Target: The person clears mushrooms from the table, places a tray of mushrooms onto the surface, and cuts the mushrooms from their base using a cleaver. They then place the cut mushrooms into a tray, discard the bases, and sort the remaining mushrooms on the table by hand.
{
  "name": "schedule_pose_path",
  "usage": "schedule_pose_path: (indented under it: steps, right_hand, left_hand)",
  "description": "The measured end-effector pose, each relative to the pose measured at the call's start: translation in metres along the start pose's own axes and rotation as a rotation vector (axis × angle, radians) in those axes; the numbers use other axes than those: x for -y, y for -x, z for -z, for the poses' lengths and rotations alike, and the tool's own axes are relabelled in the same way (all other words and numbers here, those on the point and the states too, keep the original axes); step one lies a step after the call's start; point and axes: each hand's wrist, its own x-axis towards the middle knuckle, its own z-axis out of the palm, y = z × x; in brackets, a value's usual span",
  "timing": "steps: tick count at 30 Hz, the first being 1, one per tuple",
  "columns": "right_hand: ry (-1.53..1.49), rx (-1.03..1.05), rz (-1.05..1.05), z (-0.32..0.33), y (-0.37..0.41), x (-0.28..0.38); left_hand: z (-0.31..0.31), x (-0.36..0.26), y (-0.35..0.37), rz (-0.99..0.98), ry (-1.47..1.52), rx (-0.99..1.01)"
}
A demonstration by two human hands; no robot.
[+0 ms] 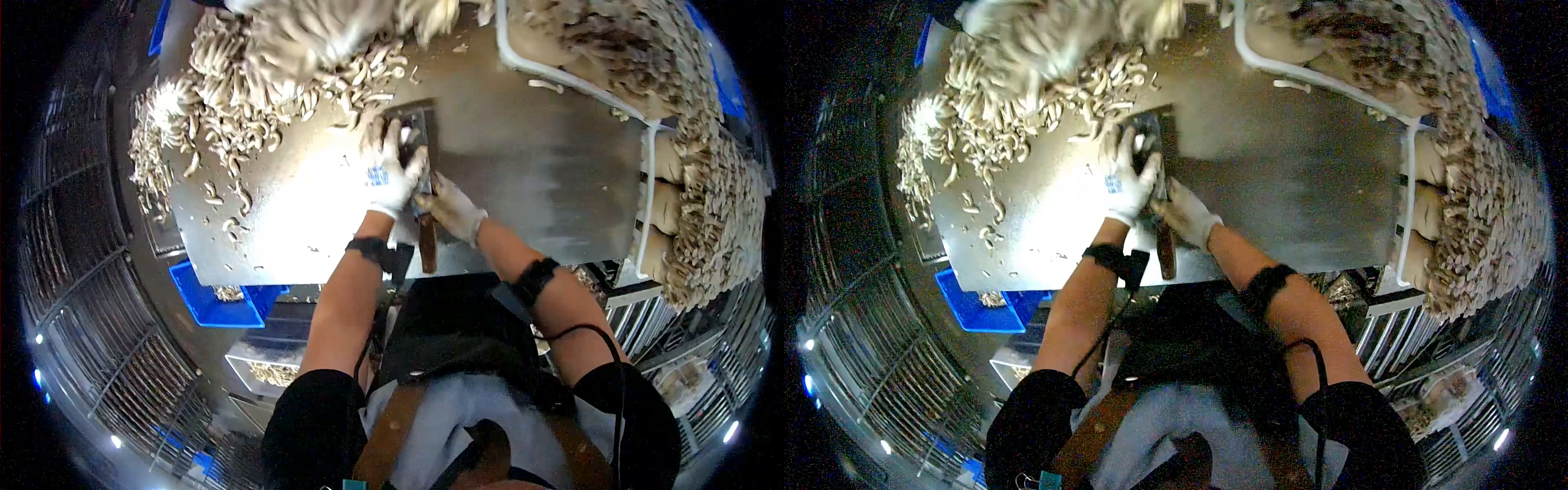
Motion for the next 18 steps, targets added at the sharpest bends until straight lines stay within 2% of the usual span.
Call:
schedule_pose_path:
  steps: [2, 3, 5, 6, 8, 10, 12, 13, 14, 16, 17, 18]
  right_hand:
    - [-0.345, 0.075, -0.043, 0.012, 0.038, 0.009]
    - [-0.331, 0.127, 0.118, 0.021, 0.051, -0.018]
    - [-0.326, 0.124, 0.176, 0.038, 0.087, -0.011]
    - [-0.341, 0.073, 0.075, 0.053, 0.117, 0.03]
    - [-0.26, -0.064, 0.1, 0.086, 0.158, 0.059]
    - [-0.154, -0.171, 0.221, 0.129, 0.184, 0.081]
    - [-0.015, -0.303, 0.148, 0.185, 0.239, 0.171]
    - [0.161, -0.533, 0.361, 0.208, 0.258, 0.195]
    - [0.233, -0.677, 0.712, 0.239, 0.263, 0.199]
    - [-0.283, -0.581, 0.648, 0.301, 0.302, 0.238]
    - [-0.544, -0.559, 0.621, 0.332, 0.322, 0.258]
    - [-0.41, -0.829, 0.63, 0.346, 0.338, 0.281]
  left_hand:
    - [0.019, -0.04, 0.006, -0.039, -0.024, 0.041]
    - [0.021, -0.056, 0.011, -0.056, -0.012, 0.015]
    - [0.035, -0.101, 0.012, -0.074, 0.05, 0.013]
    - [0.037, -0.122, 0.009, -0.108, 0.088, -0.01]
    - [0.048, -0.179, -0.008, -0.241, 0.096, -0.06]
    - [0.051, -0.242, -0.037, -0.405, 0.214, -0.15]
    - [0.063, -0.32, -0.081, -0.625, 0.314, -0.251]
    - [0.069, -0.366, -0.107, -0.747, 0.367, -0.288]
    - [0.074, -0.413, -0.135, -0.86, 0.41, -0.328]
    - [0.065, -0.508, -0.2, -1.082, 0.584, -0.538]
    - [0.054, -0.554, -0.237, -1.078, 0.631, -0.577]
    - [0.048, -0.58, -0.28, -1.338, 0.235, -0.791]
